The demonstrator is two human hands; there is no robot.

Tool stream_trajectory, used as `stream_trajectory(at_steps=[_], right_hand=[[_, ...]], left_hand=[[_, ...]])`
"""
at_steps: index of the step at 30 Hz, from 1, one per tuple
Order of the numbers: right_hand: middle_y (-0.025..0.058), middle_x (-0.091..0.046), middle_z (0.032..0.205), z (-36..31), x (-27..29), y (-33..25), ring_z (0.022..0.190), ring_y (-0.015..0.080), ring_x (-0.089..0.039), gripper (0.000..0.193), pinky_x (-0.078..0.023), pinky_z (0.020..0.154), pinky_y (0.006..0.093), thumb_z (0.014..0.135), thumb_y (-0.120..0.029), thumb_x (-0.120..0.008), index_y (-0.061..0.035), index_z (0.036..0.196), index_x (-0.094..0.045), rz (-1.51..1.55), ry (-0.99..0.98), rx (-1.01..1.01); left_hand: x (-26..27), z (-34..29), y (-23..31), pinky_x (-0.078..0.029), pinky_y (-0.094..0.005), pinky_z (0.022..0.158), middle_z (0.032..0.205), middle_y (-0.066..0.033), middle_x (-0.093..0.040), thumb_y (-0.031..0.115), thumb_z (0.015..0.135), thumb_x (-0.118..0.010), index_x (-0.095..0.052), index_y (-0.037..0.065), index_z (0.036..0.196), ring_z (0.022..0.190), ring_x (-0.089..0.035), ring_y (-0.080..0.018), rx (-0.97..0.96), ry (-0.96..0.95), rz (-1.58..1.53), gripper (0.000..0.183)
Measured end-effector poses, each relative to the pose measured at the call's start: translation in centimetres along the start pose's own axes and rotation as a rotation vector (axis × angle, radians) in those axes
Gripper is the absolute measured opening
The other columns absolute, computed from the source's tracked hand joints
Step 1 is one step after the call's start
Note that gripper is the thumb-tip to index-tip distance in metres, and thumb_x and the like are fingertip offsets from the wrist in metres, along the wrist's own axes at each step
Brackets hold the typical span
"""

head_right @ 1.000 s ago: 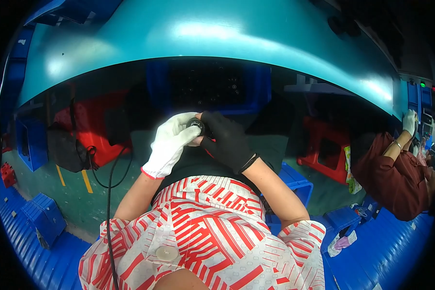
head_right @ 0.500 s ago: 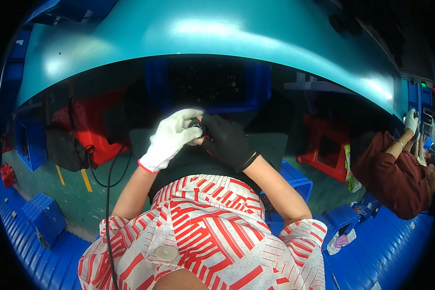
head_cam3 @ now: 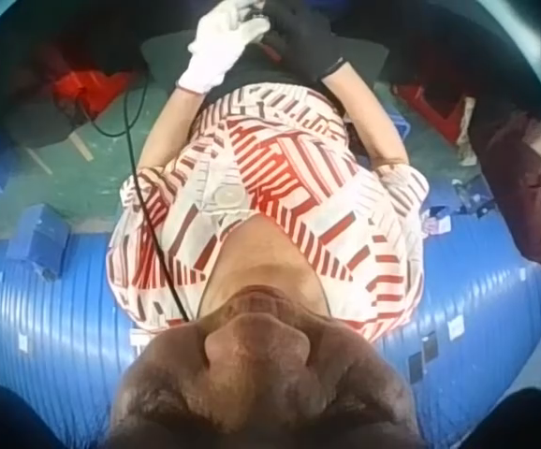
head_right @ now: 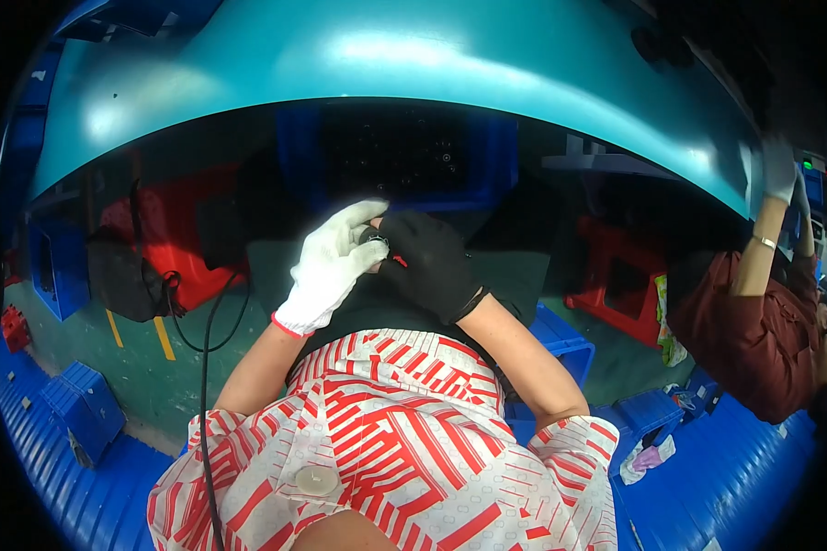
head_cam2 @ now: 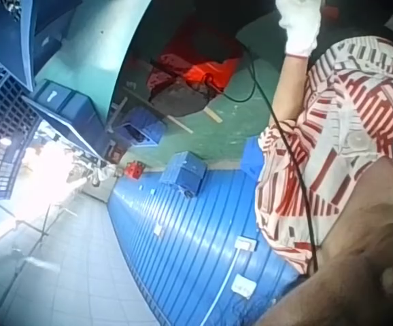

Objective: Assembling small metal components into circular black rubber parts at a factory workstation.

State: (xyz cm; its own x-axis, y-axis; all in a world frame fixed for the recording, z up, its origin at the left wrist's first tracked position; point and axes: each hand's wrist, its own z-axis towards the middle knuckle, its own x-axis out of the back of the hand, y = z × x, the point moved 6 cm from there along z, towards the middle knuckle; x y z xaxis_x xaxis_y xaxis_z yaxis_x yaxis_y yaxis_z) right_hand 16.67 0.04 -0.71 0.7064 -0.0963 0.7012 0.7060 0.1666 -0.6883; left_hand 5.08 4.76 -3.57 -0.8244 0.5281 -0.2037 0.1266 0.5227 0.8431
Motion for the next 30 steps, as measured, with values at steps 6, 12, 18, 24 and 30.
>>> stream_trajectory(at_steps=[6, 12, 18, 24, 30], right_hand=[[0.0124, -0.062, 0.102, -0.4, 0.0, 0.1, 0.089, 0.0286, -0.061, 0.042, -0.049, 0.073, 0.0367, 0.071, -0.019, -0.075, -0.0056, 0.108, -0.059, -0.01, 0.002, 0.009], [0.0128, -0.061, 0.099, 0.5, -0.1, 0.4, 0.086, 0.0287, -0.061, 0.041, -0.05, 0.071, 0.0354, 0.073, -0.019, -0.076, -0.0061, 0.108, -0.059, 0.159, -0.096, -0.068], [0.0138, -0.059, 0.103, -0.1, -0.3, 1.8, 0.088, 0.03, -0.06, 0.046, -0.049, 0.075, 0.0371, 0.069, -0.018, -0.079, -0.0066, 0.108, -0.059, 0.386, -0.085, -0.227], [0.0123, -0.061, 0.098, 0.2, 0.1, 0.6, 0.088, 0.0298, -0.06, 0.045, -0.049, 0.072, 0.0365, 0.068, -0.023, -0.079, -0.0083, 0.106, -0.06, 0.073, -0.04, 0.008], [0.0133, -0.06, 0.106, -0.5, -0.4, 0.9, 0.095, 0.0288, -0.059, 0.05, -0.049, 0.08, 0.0348, 0.068, -0.017, -0.08, -0.0069, 0.113, -0.06, 0.043, -0.074, -0.005]], left_hand=[[0.0, 0.5, 0.1, -0.051, -0.0227, 0.07, 0.091, -0.0111, -0.064, 0.004, 0.084, -0.064, -0.046, -0.004, 0.129, 0.077, -0.062, -0.0118, 0.069, -0.082, 0.059, 0.049], [0.6, 1.1, 0.0, -0.052, -0.022, 0.067, 0.089, -0.011, -0.064, 0.007, 0.084, -0.065, -0.046, -0.005, 0.128, 0.077, -0.063, -0.0128, 0.079, -0.175, 0.072, 0.05], [-0.2, 0.4, -0.3, -0.05, -0.0219, 0.068, 0.091, -0.0097, -0.063, 0.006, 0.084, -0.065, -0.045, -0.006, 0.128, 0.074, -0.06, -0.0109, -0.018, -0.115, -0.15, 0.051], [-0.3, 0.0, -0.5, -0.049, -0.0217, 0.069, 0.089, -0.0093, -0.063, 0.005, 0.083, -0.066, -0.045, -0.005, 0.13, 0.073, -0.059, -0.0104, 0.005, -0.063, -0.032, 0.052], [-0.2, 0.3, -0.4, -0.05, -0.0229, 0.068, 0.09, -0.009, -0.064, 0.006, 0.083, -0.066, -0.046, -0.004, 0.13, 0.073, -0.06, -0.0112, 0.044, -0.08, 0.044, 0.052]])
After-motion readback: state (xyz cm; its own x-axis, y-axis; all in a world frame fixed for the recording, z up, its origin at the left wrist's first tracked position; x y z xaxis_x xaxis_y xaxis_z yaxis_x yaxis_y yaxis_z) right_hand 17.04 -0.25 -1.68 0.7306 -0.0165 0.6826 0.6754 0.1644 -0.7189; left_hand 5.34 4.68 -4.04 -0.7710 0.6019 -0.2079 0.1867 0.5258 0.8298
